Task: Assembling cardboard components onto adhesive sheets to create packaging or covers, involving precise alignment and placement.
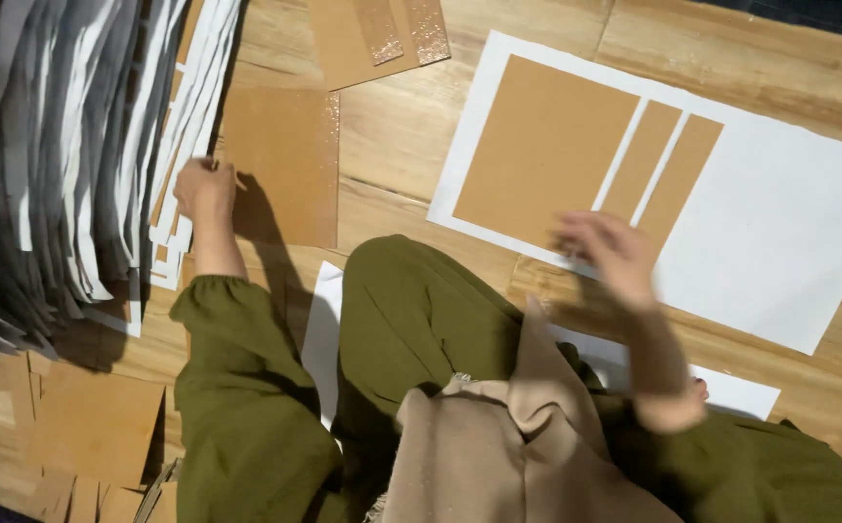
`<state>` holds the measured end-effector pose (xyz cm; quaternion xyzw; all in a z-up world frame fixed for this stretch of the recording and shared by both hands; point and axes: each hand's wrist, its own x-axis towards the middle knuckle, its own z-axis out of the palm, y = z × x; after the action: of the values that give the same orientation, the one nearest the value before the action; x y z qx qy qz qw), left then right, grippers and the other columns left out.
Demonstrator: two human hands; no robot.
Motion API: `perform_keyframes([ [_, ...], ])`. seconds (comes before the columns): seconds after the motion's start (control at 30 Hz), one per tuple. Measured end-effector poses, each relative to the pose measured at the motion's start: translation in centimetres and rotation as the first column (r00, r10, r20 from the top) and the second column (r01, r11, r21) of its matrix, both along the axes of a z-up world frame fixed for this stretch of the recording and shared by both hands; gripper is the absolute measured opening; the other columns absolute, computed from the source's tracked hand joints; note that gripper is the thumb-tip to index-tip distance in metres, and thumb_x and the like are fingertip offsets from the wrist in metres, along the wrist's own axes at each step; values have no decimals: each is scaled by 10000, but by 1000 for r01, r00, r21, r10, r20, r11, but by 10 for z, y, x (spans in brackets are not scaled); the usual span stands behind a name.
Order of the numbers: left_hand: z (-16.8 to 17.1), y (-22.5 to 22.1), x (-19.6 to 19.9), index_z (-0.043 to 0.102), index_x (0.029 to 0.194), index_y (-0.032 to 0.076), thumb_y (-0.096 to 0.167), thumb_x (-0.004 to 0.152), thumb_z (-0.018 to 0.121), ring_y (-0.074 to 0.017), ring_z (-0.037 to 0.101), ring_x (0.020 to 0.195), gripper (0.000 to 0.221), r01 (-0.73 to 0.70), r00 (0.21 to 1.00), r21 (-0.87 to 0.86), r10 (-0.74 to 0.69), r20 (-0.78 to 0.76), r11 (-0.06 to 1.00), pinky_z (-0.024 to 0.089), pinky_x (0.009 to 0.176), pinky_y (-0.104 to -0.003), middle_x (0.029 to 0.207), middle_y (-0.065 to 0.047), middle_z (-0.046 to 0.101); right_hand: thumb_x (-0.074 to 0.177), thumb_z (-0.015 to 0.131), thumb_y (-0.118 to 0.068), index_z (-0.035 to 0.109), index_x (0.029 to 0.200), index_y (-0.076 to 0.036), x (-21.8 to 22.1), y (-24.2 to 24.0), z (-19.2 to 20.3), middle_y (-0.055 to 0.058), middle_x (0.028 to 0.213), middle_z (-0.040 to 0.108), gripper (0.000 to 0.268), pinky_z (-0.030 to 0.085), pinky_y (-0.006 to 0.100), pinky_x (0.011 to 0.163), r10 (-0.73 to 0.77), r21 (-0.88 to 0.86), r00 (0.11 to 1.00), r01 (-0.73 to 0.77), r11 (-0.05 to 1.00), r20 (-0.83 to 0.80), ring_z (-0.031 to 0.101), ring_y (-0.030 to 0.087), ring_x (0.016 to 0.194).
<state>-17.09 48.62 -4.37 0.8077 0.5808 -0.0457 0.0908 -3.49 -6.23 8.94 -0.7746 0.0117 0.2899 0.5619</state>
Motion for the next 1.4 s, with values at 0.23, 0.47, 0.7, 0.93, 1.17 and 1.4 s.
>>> perform_keyframes([
  [0.23, 24, -13, -29, 641, 1031, 203, 396, 801, 522, -321, 590, 932, 323, -32, 996, -190, 46, 72, 981, 473, 765, -471, 933, -84, 624, 869, 507, -164, 616, 1022, -11, -22, 212, -38, 37, 717, 567, 242, 433, 123, 459, 264, 320, 917, -164, 933, -300, 504, 63, 615],
  [0.47, 45, -16, -37, 669, 906, 153, 210, 765, 572, -183, 554, 664, 181, 30, 936, -457, 135, 326, 889, 421, 577, -293, 682, -41, 594, 813, 549, -216, 643, 947, -40, -36, 270, -97, 54, 635, 554, 240, 464, 224, 413, 292, 116, 897, -268, 956, -331, 505, 114, 536],
  [0.7, 150, -33, -43, 654, 1023, 94, -4, 772, 599, -69, 536, 706, 275, 438, 775, -449, -75, 627, 779, 484, 638, -193, 892, -62, 621, 763, 470, 34, 586, 1001, 28, -37, 260, -52, 137, 792, 638, 264, 437, 158, 394, 133, 340, 964, -49, 939, -228, 480, 62, 456],
  [0.93, 174, -45, -52, 640, 1013, -27, -102, 797, 614, -95, 588, 752, 230, 610, 632, -270, -252, 732, 745, 480, 703, -172, 904, -70, 653, 723, 586, 65, 625, 946, -1, -41, 250, -10, 48, 787, 654, 236, 433, 156, 573, 110, 320, 958, -194, 927, 264, 582, 71, 686],
  [1.17, 195, -68, -58, 669, 856, -38, -103, 788, 639, -102, 569, 659, 99, 534, 369, -3, -230, 900, 846, 479, 624, -187, 767, -66, 649, 755, 648, 68, 635, 816, 15, -46, 248, 7, 76, 759, 628, 82, 463, 218, 579, 88, 246, 758, -316, 916, 646, 531, 130, 620],
  [1.4, 255, -179, -6, 610, 818, 110, -12, 745, 628, -97, 497, 698, 143, 278, 63, 256, -284, 957, 926, 426, 651, -215, 812, 33, 565, 848, 592, 141, 589, 905, -23, -23, 168, 46, 58, 841, 581, 174, 427, 242, 658, -47, 198, 676, -149, 969, 736, 491, 134, 721],
])
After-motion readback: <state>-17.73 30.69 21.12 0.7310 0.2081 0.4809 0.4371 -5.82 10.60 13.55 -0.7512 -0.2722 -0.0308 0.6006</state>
